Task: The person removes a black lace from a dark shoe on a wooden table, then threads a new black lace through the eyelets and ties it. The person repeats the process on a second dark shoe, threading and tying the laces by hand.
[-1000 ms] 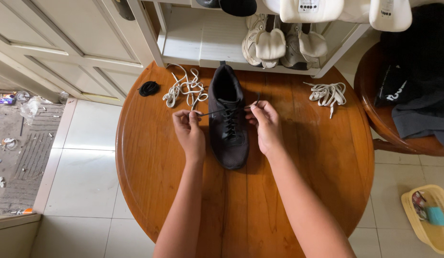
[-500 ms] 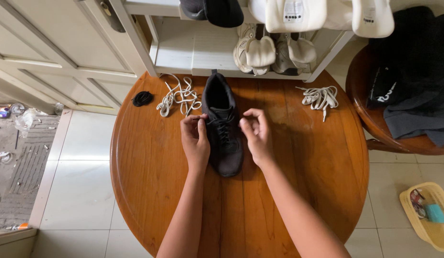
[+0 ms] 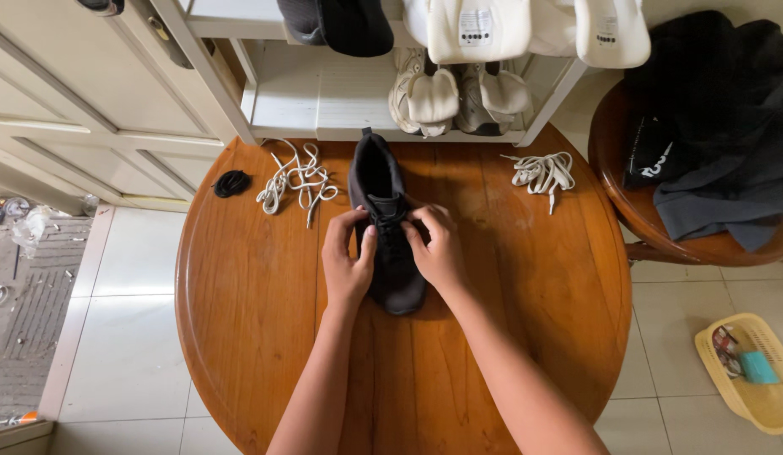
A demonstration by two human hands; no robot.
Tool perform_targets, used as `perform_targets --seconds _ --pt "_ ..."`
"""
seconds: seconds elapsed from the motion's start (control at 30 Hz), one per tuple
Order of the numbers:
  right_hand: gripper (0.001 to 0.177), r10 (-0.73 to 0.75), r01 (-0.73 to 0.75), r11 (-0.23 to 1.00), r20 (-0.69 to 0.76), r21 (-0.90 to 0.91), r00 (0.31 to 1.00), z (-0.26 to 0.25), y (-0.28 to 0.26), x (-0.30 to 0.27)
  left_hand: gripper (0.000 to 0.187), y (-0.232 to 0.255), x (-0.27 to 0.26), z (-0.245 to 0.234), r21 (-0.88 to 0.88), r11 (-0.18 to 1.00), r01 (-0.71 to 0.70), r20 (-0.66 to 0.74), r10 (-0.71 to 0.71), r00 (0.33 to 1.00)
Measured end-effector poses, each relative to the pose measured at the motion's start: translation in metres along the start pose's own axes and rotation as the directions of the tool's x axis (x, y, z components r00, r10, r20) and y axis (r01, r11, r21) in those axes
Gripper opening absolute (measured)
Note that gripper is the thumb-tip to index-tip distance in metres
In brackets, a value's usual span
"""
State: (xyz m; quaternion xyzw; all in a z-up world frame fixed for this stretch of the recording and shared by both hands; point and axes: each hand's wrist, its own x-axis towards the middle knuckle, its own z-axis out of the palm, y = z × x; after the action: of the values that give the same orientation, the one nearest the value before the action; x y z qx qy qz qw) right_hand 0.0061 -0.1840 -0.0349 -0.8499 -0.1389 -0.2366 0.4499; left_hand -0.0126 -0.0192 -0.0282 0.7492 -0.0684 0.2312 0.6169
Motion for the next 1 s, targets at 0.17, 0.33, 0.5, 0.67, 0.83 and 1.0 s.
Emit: perform_targets --seconds 0.17,0.33,0.5,0.67,0.83,1.0 --pt "0.015 0.007 -0.006 1.0 -0.03 0.028 1.0 -0.024 0.01 -0.008 0.019 0.008 -0.001 0.013 0.032 0.994 -0.105 0.073 0.103 0.992" --pt "0.017 0.022 -0.024 0.999 -0.081 -0.033 0.996 -0.037 0.017 -0.015 0.022 0.007 -0.008 0.031 0.063 0.991 -0.117 0.054 0.114 0.992" --pt "0.019 0.267 -0.259 0.955 -0.04 0.142 0.963 -0.039 0.02 -0.014 0.009 0.001 -0.011 0.034 -0.103 0.995 -0.007 -0.022 0.005 1.0" --pt "0.017 0.342 -0.316 0.916 -0.073 0.246 0.937 -0.036 0.02 -0.013 0.01 0.003 -0.011 0.031 -0.133 0.989 0.063 -0.079 -0.074 0.994" --pt "0.017 0.312 -0.254 0.934 -0.228 0.251 0.922 -0.021 0.02 -0.014 0.005 0.005 -0.009 0.031 0.051 0.998 -0.021 -0.158 0.029 0.987" --pt "0.015 0.249 -0.181 0.955 -0.304 0.234 0.92 -0.012 0.029 -0.016 0.008 -0.002 -0.009 0.032 0.105 0.993 -0.049 -0.18 0.067 0.981"
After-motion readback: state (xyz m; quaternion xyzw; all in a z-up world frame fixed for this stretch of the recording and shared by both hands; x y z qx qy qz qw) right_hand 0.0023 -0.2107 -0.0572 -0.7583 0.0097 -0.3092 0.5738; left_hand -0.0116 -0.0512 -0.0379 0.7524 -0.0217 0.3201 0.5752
